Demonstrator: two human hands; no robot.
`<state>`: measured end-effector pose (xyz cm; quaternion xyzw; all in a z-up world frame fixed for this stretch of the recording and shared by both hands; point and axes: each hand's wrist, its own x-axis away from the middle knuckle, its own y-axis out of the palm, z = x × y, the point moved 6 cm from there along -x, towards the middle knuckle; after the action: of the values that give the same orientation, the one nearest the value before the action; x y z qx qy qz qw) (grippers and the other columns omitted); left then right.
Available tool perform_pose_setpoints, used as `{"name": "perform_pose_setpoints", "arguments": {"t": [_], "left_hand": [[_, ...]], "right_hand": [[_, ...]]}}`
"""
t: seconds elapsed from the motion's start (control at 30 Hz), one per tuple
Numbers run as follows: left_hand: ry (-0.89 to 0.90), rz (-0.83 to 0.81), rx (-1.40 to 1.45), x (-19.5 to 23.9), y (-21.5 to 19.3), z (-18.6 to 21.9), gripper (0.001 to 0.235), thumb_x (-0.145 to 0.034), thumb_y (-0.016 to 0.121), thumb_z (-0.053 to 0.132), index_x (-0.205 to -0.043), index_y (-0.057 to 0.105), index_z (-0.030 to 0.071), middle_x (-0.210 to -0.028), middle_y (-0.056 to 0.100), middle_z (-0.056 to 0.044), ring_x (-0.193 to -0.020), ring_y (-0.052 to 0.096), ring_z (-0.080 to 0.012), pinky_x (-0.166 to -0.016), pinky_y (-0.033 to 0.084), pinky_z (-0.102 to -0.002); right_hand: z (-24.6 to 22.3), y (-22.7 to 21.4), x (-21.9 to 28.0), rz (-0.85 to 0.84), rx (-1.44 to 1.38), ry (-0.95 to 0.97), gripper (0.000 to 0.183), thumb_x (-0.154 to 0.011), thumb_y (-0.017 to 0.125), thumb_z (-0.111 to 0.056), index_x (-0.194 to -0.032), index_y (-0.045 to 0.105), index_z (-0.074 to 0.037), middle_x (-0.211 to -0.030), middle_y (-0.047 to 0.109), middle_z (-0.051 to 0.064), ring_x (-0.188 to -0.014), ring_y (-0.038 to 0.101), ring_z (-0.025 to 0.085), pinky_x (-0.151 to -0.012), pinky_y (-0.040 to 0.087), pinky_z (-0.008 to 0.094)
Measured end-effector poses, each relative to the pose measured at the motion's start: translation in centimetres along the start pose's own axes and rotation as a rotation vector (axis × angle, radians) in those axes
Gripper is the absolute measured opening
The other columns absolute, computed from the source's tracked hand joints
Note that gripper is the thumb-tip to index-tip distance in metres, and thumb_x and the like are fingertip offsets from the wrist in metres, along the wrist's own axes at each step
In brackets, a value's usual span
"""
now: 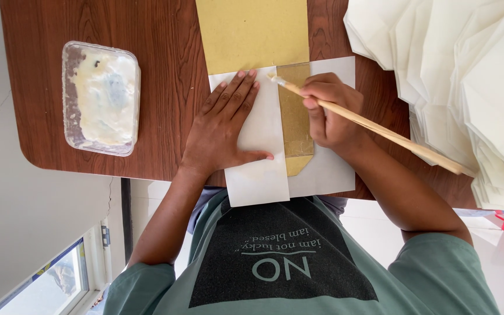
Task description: Applying glue to a paper template and folding it to assemble a paper bag.
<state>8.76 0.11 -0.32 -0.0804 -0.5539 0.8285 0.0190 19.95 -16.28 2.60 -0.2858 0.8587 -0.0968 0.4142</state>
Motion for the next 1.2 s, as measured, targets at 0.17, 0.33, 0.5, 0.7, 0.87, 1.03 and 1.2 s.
{"name": "perform_pose_setpoints", "arguments": {"t": [0.17, 0.33, 0.5, 0.7, 0.87, 1.03, 1.2], "left_hand": [[-0.016, -0.026, -0.006, 0.0, 0.5, -0.3, 0.128, -0.07, 0.067, 0.093, -0.161, 0.037, 0.007, -0.17, 0.031, -0.009, -0.158, 0.028, -0.025, -0.13, 0.017, -0.041], [-0.028, -0.039, 0.007, -0.2, 0.1, -0.2, 0.126, -0.071, 0.068, 0.091, -0.161, 0.037, 0.008, -0.17, 0.032, -0.008, -0.158, 0.028, -0.0249, -0.13, 0.017, -0.041], [-0.029, -0.056, -0.003, -0.2, 0.5, -0.4, 0.122, -0.074, 0.065, 0.091, -0.161, 0.037, 0.01, -0.17, 0.029, -0.008, -0.158, 0.027, -0.0259, -0.129, 0.019, -0.043], [-0.041, -0.076, -0.002, 0.0, 0.7, -0.4, 0.123, -0.074, 0.066, 0.09, -0.162, 0.035, 0.009, -0.171, 0.028, -0.007, -0.158, 0.025, -0.0253, -0.129, 0.018, -0.044], [-0.045, -0.077, -0.005, -0.1, 0.6, -0.4, 0.124, -0.074, 0.066, 0.091, -0.162, 0.035, 0.009, -0.171, 0.028, -0.007, -0.158, 0.025, -0.0252, -0.129, 0.017, -0.043], [-0.046, -0.083, 0.0, -0.2, 0.4, -0.2, 0.126, -0.072, 0.067, 0.091, -0.162, 0.035, 0.009, -0.171, 0.028, -0.006, -0.158, 0.025, -0.025, -0.129, 0.017, -0.042], [-0.04, -0.066, -0.008, -0.2, 0.3, -0.1, 0.133, -0.067, 0.064, 0.097, -0.162, 0.035, 0.009, -0.171, 0.028, -0.006, -0.158, 0.026, -0.0254, -0.129, 0.017, -0.042]], "right_hand": [[0.6, 0.3, 1.0, -0.031, -0.104, -0.013, 0.03, -0.108, 0.051, -0.022, -0.095, 0.064, 0.002, -0.074, 0.061, 0.01, -0.06, 0.065, 0.028, -0.049, 0.049, 0.037], [1.4, -1.1, 3.1, 0.204, -0.209, -0.035, 0.036, -0.106, 0.052, -0.024, -0.09, 0.064, 0.006, -0.071, 0.058, 0.008, -0.054, 0.057, 0.017, -0.045, 0.044, 0.027], [0.7, -1.5, 2.5, 0.272, -0.097, -0.106, 0.035, -0.107, 0.055, -0.022, -0.093, 0.065, 0.008, -0.078, 0.057, 0.011, -0.067, 0.065, 0.024, -0.051, 0.049, 0.03], [-0.8, 0.3, -0.1, -0.032, 0.033, 0.0, 0.022, -0.109, 0.05, -0.015, -0.103, 0.063, 0.001, -0.082, 0.06, 0.011, -0.069, 0.067, 0.032, -0.055, 0.051, 0.04], [0.1, 0.6, 1.7, -0.068, -0.1, -0.008, 0.026, -0.107, 0.052, -0.023, -0.093, 0.064, -0.004, -0.074, 0.06, 0.004, -0.063, 0.066, 0.026, -0.053, 0.049, 0.035], [-0.3, 0.1, 2.4, 0.073, -0.111, -0.045, 0.025, -0.106, 0.051, -0.019, -0.096, 0.063, 0.0, -0.076, 0.063, 0.007, -0.063, 0.064, 0.025, -0.051, 0.048, 0.034], [-1.4, 0.8, -0.5, -0.058, -0.12, -0.033, 0.02, -0.107, 0.049, -0.012, -0.094, 0.061, -0.002, -0.067, 0.056, 0.008, -0.052, 0.058, 0.026, -0.046, 0.046, 0.033]]}}
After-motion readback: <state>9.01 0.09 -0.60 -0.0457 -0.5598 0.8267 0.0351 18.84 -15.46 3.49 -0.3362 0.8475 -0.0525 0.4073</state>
